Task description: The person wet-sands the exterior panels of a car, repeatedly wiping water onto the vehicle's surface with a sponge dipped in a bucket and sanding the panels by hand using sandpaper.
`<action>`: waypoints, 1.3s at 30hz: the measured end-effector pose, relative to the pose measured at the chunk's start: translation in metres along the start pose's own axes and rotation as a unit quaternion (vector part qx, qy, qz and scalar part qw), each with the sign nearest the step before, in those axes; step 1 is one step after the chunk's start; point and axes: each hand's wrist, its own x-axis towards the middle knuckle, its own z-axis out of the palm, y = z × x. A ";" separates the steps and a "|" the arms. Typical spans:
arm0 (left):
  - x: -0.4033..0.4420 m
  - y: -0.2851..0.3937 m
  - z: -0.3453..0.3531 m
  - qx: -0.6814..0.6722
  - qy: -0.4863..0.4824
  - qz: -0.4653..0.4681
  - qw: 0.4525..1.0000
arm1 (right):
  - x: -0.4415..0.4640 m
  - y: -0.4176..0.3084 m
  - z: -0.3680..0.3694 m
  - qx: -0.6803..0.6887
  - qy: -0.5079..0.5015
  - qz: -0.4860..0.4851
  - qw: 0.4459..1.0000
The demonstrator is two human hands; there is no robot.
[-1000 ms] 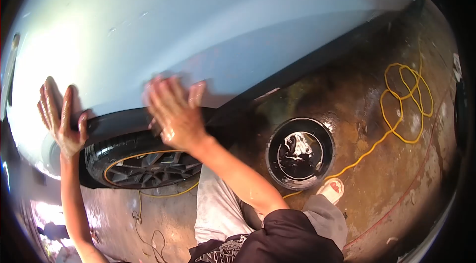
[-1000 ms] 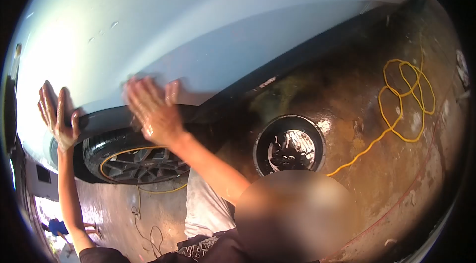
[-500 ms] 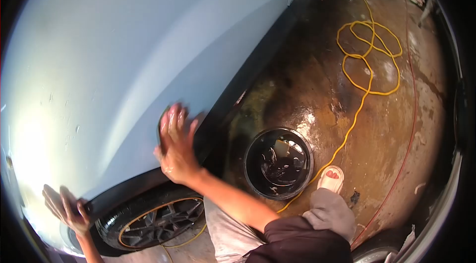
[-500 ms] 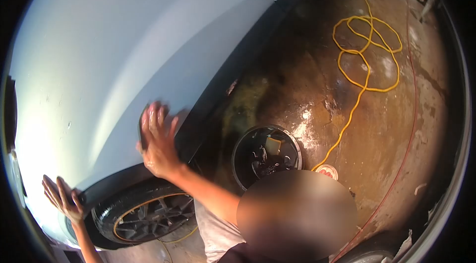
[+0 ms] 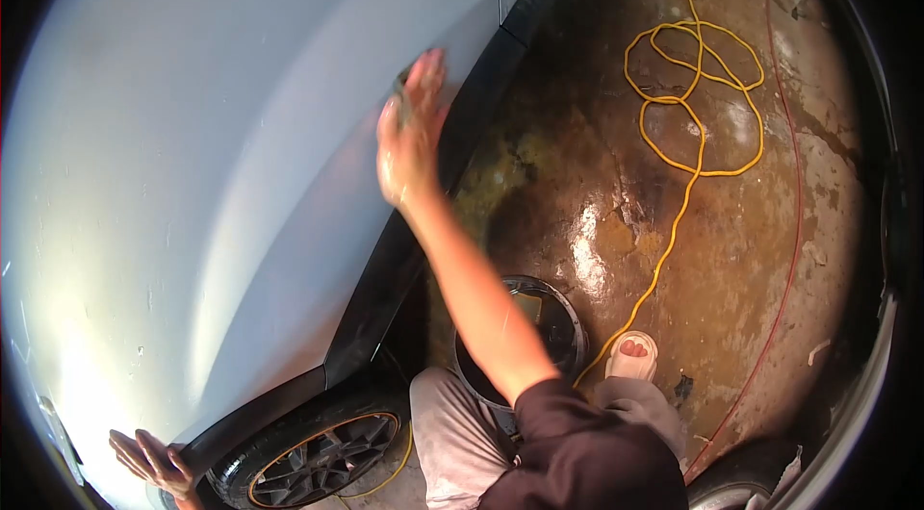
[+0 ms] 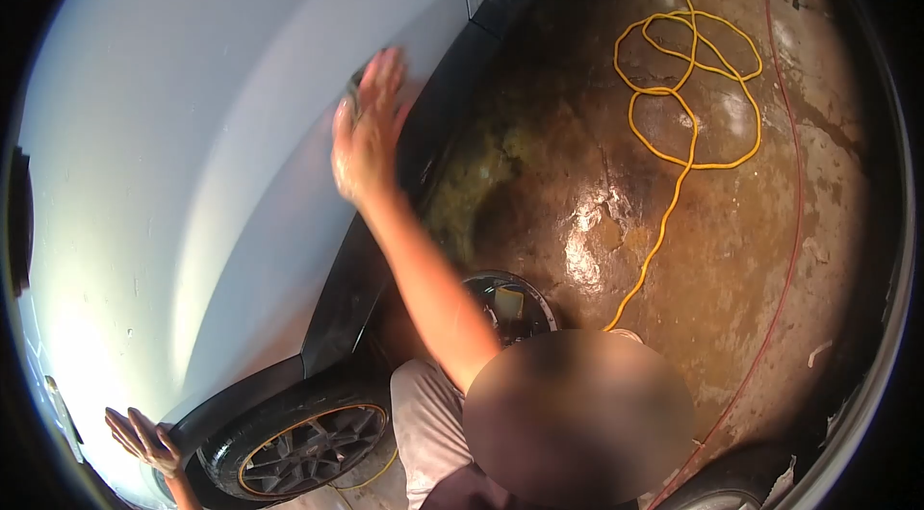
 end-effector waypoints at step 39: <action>-0.004 0.003 -0.007 -0.067 -0.021 -0.077 0.995 | -0.205 -0.094 0.050 -0.095 -0.122 -0.194 0.969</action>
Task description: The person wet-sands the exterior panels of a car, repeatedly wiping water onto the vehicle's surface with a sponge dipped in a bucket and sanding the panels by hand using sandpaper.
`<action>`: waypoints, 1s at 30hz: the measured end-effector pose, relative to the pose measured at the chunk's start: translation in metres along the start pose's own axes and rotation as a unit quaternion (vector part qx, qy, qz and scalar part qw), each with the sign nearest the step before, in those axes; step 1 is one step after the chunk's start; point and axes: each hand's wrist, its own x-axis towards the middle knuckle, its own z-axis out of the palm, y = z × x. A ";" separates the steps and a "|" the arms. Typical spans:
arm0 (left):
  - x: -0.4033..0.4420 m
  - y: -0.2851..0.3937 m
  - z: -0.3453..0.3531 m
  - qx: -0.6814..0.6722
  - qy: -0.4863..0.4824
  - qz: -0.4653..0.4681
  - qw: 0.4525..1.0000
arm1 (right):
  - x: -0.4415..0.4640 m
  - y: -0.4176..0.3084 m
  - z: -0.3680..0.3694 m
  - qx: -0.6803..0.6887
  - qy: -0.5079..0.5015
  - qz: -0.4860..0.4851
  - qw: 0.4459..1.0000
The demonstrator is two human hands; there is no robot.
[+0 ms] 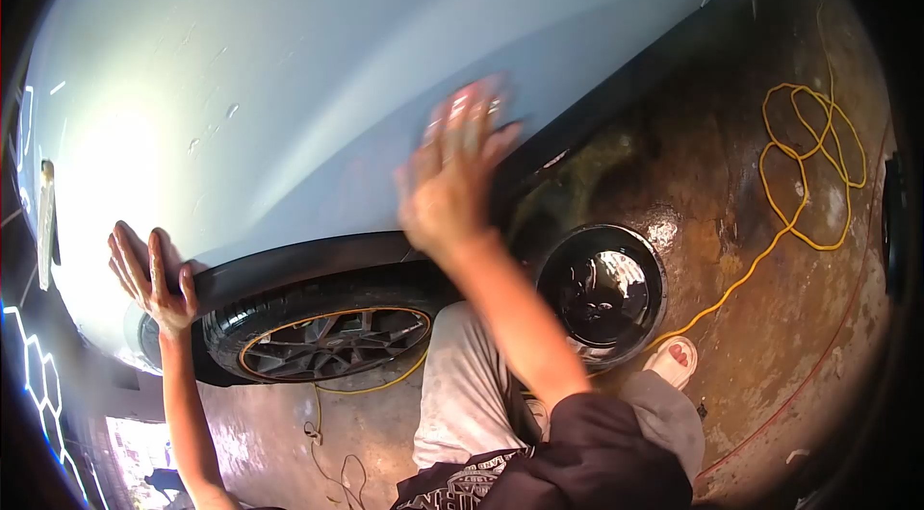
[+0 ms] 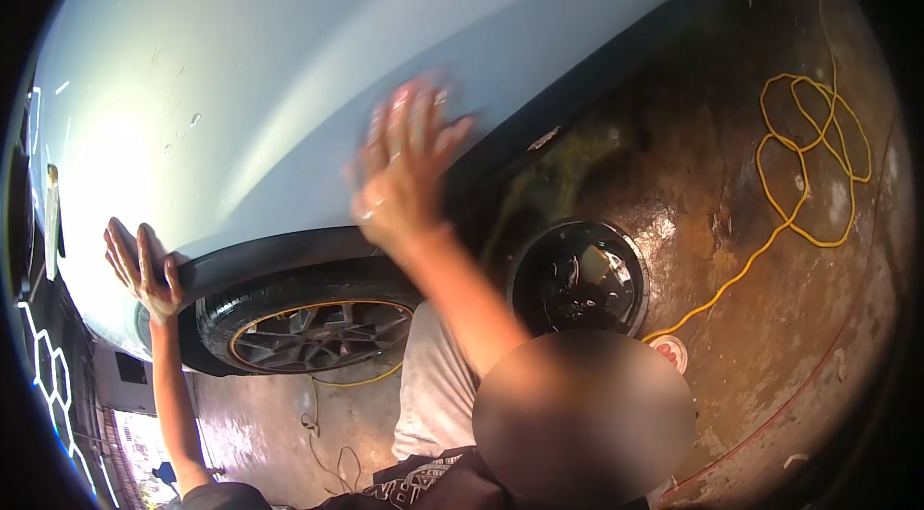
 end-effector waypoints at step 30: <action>0.006 0.022 0.018 -0.082 0.075 -0.049 0.993 | 0.085 0.095 -0.009 0.213 0.134 0.338 0.907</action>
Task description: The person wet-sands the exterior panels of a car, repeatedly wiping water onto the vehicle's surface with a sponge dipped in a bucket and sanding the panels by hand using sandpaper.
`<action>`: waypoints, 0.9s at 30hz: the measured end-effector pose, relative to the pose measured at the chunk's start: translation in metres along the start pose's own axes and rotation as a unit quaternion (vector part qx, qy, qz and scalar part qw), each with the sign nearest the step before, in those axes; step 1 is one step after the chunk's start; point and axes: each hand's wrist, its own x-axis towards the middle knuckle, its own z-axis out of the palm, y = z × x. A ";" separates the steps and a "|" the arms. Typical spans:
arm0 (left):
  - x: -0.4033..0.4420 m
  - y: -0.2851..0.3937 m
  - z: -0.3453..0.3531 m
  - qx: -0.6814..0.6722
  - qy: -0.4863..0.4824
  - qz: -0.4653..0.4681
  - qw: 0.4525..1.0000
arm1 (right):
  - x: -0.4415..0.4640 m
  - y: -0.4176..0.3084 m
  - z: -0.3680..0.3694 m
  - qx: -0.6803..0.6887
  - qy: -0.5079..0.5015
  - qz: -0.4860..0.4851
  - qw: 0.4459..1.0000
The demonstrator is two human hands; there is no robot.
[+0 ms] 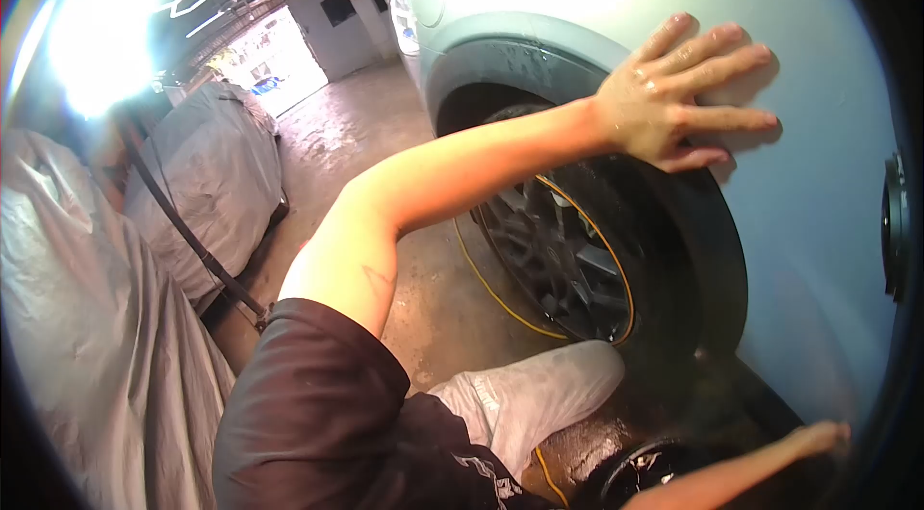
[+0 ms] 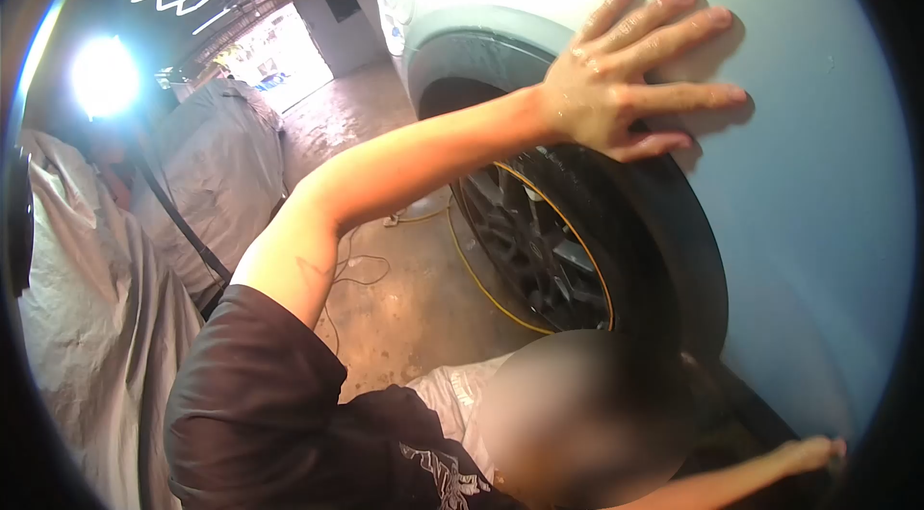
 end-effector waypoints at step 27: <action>0.005 -0.009 -0.019 0.068 -0.041 0.053 0.995 | 0.013 0.025 0.008 0.013 -0.028 -0.144 0.989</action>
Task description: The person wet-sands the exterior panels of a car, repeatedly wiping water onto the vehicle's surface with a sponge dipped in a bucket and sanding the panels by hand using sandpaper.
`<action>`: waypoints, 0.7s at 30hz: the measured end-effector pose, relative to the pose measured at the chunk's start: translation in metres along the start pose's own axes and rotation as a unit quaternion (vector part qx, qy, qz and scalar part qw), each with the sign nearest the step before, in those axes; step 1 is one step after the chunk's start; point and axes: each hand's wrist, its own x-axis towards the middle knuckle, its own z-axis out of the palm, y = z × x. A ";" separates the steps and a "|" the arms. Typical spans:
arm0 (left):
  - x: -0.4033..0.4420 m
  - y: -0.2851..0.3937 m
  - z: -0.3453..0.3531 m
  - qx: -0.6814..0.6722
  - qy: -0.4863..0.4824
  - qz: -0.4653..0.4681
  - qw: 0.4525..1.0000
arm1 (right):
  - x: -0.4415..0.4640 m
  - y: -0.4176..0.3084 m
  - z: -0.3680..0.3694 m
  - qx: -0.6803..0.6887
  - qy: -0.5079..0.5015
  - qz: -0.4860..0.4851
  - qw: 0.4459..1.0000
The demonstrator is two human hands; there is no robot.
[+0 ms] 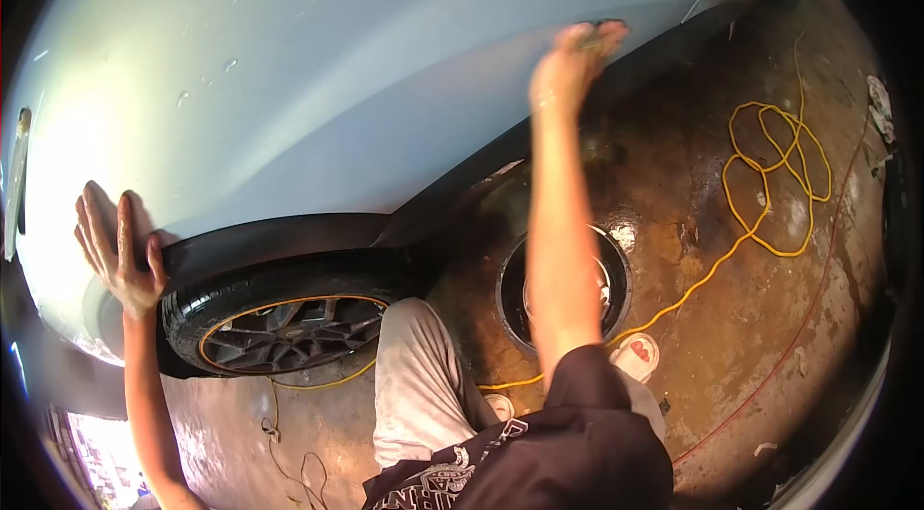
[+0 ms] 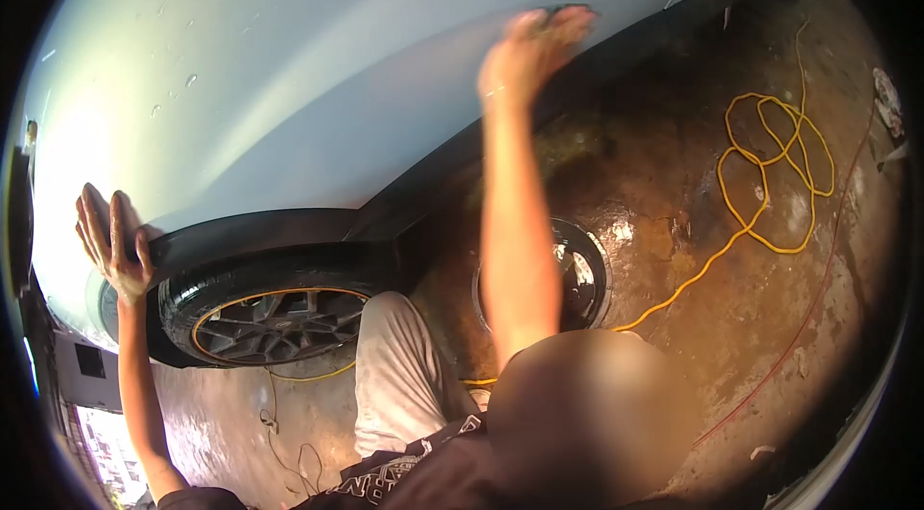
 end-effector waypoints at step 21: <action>-0.004 -0.010 0.001 -0.012 -0.018 0.031 0.999 | -0.186 -0.096 0.042 -0.145 -0.198 -0.111 0.963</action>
